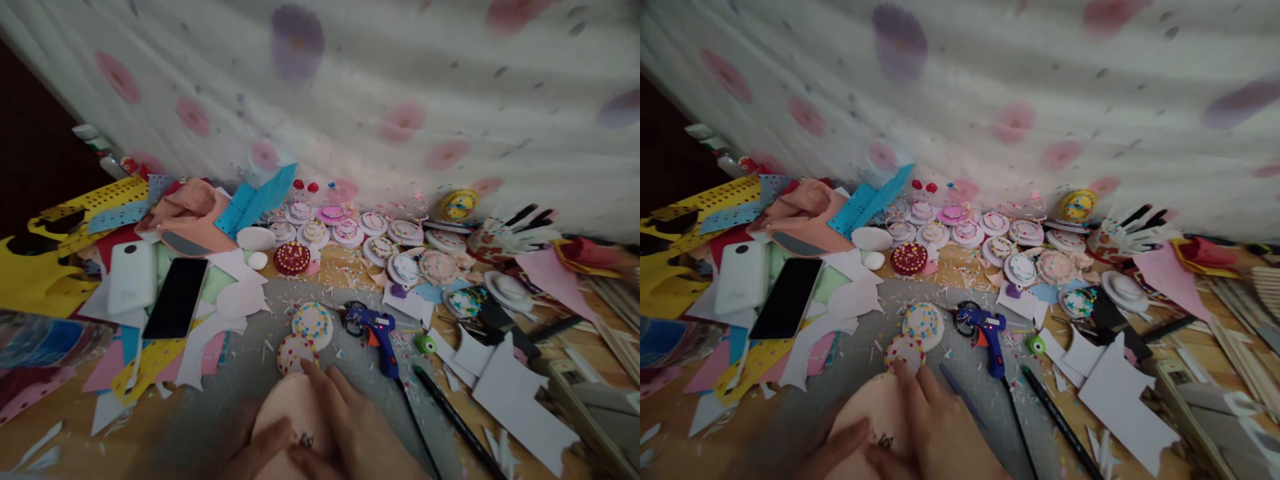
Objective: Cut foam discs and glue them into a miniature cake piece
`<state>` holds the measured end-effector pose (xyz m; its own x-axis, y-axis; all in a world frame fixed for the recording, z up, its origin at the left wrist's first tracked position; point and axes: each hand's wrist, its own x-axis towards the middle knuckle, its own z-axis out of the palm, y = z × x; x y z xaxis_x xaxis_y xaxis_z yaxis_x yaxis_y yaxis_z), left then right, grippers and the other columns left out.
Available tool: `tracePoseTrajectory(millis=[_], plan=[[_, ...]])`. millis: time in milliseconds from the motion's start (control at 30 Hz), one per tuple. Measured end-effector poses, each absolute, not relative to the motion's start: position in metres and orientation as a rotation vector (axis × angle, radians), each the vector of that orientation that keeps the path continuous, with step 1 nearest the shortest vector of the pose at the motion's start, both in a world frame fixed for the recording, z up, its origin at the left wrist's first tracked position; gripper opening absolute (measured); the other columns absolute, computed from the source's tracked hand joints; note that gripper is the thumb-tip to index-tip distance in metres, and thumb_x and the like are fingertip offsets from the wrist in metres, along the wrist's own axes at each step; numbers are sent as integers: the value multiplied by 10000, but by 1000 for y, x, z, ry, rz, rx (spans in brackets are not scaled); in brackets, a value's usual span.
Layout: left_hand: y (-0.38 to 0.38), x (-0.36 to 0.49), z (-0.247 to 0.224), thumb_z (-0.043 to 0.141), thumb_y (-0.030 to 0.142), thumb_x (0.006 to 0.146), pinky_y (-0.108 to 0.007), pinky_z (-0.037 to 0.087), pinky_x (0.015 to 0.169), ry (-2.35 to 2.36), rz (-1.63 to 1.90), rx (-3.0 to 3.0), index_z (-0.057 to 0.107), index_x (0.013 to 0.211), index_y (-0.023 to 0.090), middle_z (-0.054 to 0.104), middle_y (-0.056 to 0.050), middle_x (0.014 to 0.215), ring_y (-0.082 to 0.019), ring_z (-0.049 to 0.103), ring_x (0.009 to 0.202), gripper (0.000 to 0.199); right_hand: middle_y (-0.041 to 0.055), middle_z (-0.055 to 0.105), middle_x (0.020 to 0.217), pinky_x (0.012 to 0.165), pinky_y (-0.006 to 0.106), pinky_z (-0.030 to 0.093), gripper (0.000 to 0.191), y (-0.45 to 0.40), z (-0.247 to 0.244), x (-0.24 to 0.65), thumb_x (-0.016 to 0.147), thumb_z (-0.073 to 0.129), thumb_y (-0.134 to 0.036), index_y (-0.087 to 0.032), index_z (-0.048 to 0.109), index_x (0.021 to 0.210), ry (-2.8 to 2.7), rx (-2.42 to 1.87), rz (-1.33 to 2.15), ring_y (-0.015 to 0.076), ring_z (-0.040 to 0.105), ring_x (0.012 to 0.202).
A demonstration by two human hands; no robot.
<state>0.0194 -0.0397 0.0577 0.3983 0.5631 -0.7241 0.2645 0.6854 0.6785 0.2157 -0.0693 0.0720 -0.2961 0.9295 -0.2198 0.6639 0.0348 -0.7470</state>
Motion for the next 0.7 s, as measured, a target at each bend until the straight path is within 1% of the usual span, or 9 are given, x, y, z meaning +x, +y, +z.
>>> tracePoseTrajectory(millis=[100, 167, 267, 367, 467, 567, 633, 700], plan=[[-40, 17, 51, 732, 726, 582, -439, 431, 1060, 1206, 261, 777, 721, 1076, 192, 736, -105, 1056, -370, 530, 1247, 727, 213, 587, 1310, 849, 418, 588, 818, -66, 73, 216, 773, 639, -342, -105, 324, 1490, -1998, -1577, 1150, 329, 667, 1052], [-41, 15, 48, 747, 701, 591, -431, 463, 1019, 1243, 250, 745, 738, 1006, 194, 748, -103, 983, -362, 581, 1183, 656, 224, 594, 1287, 832, 422, 593, 794, -66, 70, 214, 768, 633, -332, -86, 353, 1469, -1984, -1621, 1186, 329, 678, 1015], [-43, 15, 46, 748, 703, 591, -427, 531, 872, 1281, 217, 735, 719, 1023, 180, 750, -109, 953, -352, 659, 1010, 679, 265, 537, 1337, 876, 468, 570, 765, -70, 65, 211, 785, 604, -338, -57, 360, 1454, -1972, -1646, 1234, 352, 655, 1063], [-46, 15, 49, 750, 704, 586, -378, 544, 768, 1303, 252, 791, 692, 1050, 165, 745, -92, 945, -312, 674, 892, 713, 266, 486, 1384, 908, 502, 547, 750, -76, 60, 210, 817, 571, -362, -80, 323, 1466, -1975, -1600, 1255, 363, 621, 1124], [-48, 16, 55, 761, 680, 587, -337, 541, 745, 1312, 282, 792, 697, 1029, 177, 736, -62, 894, -288, 663, 887, 672, 269, 466, 1389, 939, 519, 525, 739, -79, 56, 210, 851, 536, -391, -76, 285, 1471, -1968, -1562, 1269, 372, 585, 1175], [-49, 17, 61, 780, 644, 577, -311, 538, 736, 1304, 313, 758, 697, 1040, 184, 733, -54, 927, -274, 653, 907, 658, 289, 441, 1390, 950, 534, 512, 740, -81, 55, 208, 869, 514, -412, -48, 259, 1461, -1966, -1549, 1265, 388, 549, 1213], [-47, 18, 65, 781, 612, 593, -288, 526, 675, 1283, 309, 742, 696, 1025, 178, 730, -47, 881, -244, 653, 833, 618, 276, 455, 1375, 960, 529, 506, 709, -83, 57, 206, 881, 505, -412, -55, 263, 1444, -1938, -1537, 1268, 374, 542, 1221], [-45, 18, 68, 774, 579, 609, -267, 499, 610, 1257, 285, 719, 702, 965, 169, 715, -33, 794, -210, 635, 732, 547, 237, 495, 1341, 975, 501, 502, 646, -86, 60, 205, 905, 489, -400, -83, 276, 1425, -1892, -1525, 1259, 331, 558, 1203]])
